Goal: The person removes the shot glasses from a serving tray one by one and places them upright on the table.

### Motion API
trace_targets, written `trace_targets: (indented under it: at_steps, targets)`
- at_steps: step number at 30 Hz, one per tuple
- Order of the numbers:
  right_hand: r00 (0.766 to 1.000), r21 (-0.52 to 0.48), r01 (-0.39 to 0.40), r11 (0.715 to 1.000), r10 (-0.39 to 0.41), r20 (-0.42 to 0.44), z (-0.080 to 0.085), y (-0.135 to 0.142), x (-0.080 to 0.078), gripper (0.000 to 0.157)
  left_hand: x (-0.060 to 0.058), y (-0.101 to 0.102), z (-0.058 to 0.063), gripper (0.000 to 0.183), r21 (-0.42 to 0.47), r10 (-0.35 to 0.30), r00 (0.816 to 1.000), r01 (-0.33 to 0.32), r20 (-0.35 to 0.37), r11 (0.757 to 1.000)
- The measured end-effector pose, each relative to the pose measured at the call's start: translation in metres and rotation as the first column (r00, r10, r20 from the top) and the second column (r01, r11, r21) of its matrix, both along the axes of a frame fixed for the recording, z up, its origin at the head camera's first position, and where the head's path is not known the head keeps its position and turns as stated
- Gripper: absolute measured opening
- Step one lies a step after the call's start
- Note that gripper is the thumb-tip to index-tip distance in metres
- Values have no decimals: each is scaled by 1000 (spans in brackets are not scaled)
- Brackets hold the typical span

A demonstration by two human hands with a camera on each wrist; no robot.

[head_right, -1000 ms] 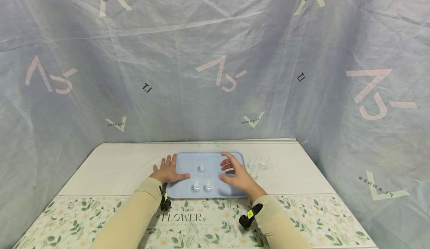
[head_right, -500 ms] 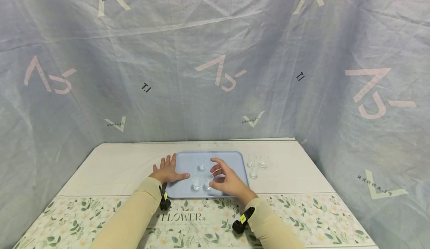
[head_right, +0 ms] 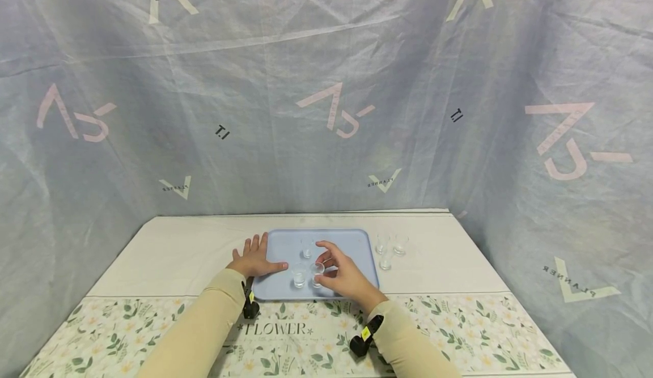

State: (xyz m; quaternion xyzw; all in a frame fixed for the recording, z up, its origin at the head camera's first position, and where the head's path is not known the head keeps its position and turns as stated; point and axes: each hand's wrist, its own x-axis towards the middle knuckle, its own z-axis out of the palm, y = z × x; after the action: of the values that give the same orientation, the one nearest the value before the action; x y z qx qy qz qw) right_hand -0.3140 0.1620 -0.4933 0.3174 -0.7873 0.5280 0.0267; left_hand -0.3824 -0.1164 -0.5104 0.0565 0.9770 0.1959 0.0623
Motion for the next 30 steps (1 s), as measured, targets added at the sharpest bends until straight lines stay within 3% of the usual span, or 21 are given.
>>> trace_targets:
  at_steps: [4, 12, 16, 18, 23, 30]
  targets:
    - [1000, 6, 7, 1000, -7, -15, 8, 0, 6, 75, 5, 1, 11, 124, 8, 4, 1000, -4, 24, 1000]
    - [1000, 3, 21, 1000, -21, -13, 4, 4, -2, 76, -3, -1, -5, 131, 6, -2, 999, 2, 32, 1000]
    - [998, 6, 48, 999, -48, -38, -7, 7, -13, 79, 0, 0, 0, 129, 21, 9, 1000, -9, 24, 1000]
    - [997, -1, 60, 998, -60, -40, -11, 9, -17, 81, -2, -1, -3, 131, 21, 9, 1000, -9, 13, 1000]
    - [997, -15, 70, 997, -70, -27, -10, 14, -21, 81, -9, -4, -16, 136, 13, 1, 1000, -1, 14, 1000]
    - [996, -15, 76, 997, -77, -48, -1, 20, -24, 80, -15, -6, -23, 137, 7, 7, 1000, -7, 21, 1000]
